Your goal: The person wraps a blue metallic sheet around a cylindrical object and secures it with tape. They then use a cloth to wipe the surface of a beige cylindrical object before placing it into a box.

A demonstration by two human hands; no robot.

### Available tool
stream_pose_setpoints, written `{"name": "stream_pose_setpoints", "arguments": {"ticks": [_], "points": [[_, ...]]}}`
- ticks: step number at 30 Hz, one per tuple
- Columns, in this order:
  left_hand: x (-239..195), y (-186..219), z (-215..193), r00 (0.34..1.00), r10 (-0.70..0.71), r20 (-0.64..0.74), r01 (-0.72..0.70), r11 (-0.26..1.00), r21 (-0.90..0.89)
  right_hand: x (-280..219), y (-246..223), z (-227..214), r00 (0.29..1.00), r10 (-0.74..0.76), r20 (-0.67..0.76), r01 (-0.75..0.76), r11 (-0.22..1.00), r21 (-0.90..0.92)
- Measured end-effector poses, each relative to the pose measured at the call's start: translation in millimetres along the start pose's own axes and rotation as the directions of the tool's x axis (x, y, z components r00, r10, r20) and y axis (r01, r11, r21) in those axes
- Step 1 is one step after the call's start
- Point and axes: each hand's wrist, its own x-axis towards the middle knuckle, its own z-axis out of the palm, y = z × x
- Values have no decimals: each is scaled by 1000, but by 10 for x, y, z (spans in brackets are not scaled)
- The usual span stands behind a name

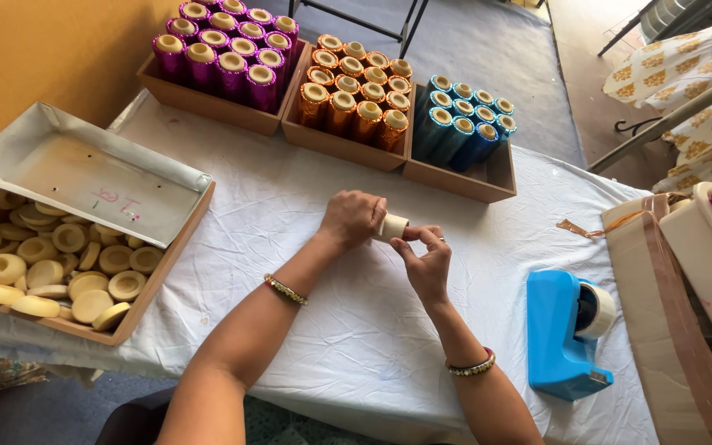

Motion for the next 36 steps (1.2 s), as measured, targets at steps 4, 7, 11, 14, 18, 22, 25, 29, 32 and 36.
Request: {"name": "stream_pose_setpoints", "arguments": {"ticks": [4,7,11,14,18,22,25,29,32,36], "points": [[34,257,-119,993,-22,115,33,995,-95,44,-268,-54,952,-302,42,303,920,-247],[37,385,-151,991,53,125,-26,977,-212,41,-365,-89,812,-559,166,572,707,-417],[121,314,-249,943,-65,327,170,938,-302,88,-379,-125,697,-673,248,685,522,-509],[124,-45,-115,915,-186,358,261,950,-173,83,-300,-130,722,-648,241,647,511,-566],[84,-104,-74,954,-203,221,242,956,-166,74,-325,-94,882,-450,137,462,775,-431],[-7,67,-100,985,-112,131,119,992,-46,9,-119,-29,998,-45,48,49,994,-99],[-13,231,-110,999,28,20,-27,999,-34,-8,-27,-1,998,-60,29,62,993,-103],[6,472,-172,986,165,-17,-165,968,-189,3,-351,-40,888,-451,92,456,835,-307],[45,326,-90,992,111,58,-100,980,-171,15,-287,-82,836,-526,155,540,738,-405],[95,-23,-49,954,-157,257,185,979,-87,72,-262,-114,800,-571,183,584,674,-452]]}}
